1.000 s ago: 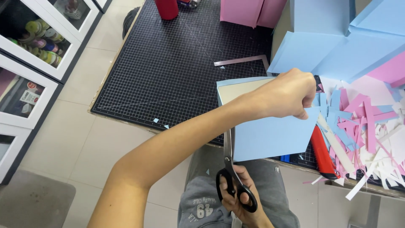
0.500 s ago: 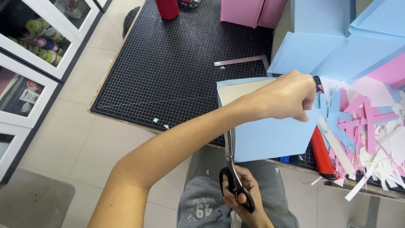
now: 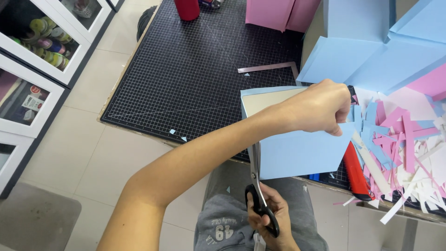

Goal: The person assembles a light blue paper box by folding and creasing its edges with a bone folder. They trim excess paper from the box's rim using scissors and apply glue to the inner edges with a brush. The person repeatedly folds and presses the box's flaps to secure the structure.

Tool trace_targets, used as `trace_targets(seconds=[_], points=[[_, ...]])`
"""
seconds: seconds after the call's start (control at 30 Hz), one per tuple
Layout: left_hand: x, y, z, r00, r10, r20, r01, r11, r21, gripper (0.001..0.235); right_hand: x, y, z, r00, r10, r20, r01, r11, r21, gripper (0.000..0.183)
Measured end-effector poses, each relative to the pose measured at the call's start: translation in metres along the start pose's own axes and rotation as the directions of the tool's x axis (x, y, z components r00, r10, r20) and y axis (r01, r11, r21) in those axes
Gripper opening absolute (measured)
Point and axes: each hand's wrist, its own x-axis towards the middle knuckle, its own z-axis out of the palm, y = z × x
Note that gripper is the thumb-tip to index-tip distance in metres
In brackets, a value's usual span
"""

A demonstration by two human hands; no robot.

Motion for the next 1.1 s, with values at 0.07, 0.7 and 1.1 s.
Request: trace_targets(seconds=[0.07,0.7,1.1], points=[[0.004,-0.006,0.003,0.999,0.035,-0.022,-0.034,0.999,0.015,0.041,-0.001,0.001,0.002,1.000,-0.010,0.010,0.010,1.000,0.010,0.083],[-0.004,0.005,-0.003,0.998,-0.062,0.010,0.061,0.992,0.108,0.056,0.000,-0.018,-0.002,0.995,-0.087,-0.040,0.055,0.863,-0.502,0.082],[0.003,-0.087,-0.006,0.642,-0.758,-0.114,0.590,0.583,-0.559,0.045,-0.029,-0.131,-0.009,0.932,0.268,0.244,0.271,-0.066,-0.960,0.070]])
